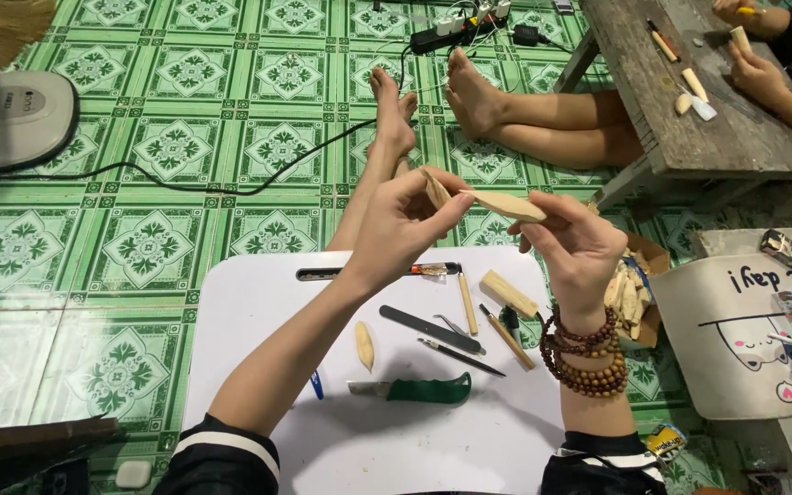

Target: Carving and shaping small wooden pieces using a utility knife and pliers to create detailed components.

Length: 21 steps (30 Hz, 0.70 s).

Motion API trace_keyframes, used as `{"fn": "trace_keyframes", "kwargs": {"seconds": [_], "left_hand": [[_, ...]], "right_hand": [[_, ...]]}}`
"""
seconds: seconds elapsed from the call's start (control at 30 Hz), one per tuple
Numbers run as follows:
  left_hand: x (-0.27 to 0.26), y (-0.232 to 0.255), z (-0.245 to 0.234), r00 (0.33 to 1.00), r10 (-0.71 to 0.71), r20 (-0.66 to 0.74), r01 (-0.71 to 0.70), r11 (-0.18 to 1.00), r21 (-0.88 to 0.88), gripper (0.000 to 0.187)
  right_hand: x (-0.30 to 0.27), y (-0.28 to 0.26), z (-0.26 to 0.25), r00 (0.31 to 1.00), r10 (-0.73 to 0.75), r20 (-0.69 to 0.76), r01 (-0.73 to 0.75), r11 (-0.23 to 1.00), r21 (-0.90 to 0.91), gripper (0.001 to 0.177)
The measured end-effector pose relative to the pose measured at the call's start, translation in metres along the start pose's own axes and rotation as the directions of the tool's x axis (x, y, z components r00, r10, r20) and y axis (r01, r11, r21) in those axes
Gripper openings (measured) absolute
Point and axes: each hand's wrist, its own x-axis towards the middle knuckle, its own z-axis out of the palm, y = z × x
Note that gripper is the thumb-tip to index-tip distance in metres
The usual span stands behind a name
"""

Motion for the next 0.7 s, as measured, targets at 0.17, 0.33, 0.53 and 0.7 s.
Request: {"fn": "trace_keyframes", "kwargs": {"seconds": [0.17,0.33,0.53,0.7], "left_hand": [[-0.016,-0.007,-0.008,0.998,-0.002,-0.062,0.003,1.000,0.010,0.017],[-0.026,0.029,-0.015,0.939,0.343,-0.018,-0.326,0.906,0.271,0.006],[-0.061,0.020,-0.028,0.981,0.079,-0.175,-0.052,0.987,0.151,0.011],[-0.071,0.034,-0.037,0.986,0.075,-0.150,-0.041,0.975,0.216,0.009]], "right_hand": [[-0.007,0.016,0.000,1.000,0.026,-0.016,-0.025,0.996,0.081,0.027],[-0.007,0.014,0.018,0.998,0.050,-0.028,-0.044,0.984,0.175,0.023],[-0.003,-0.010,0.040,0.991,0.106,0.084,-0.124,0.961,0.246,0.027],[0.009,-0.032,0.056,0.919,0.191,0.345,-0.247,0.961,0.124,0.026]]}}
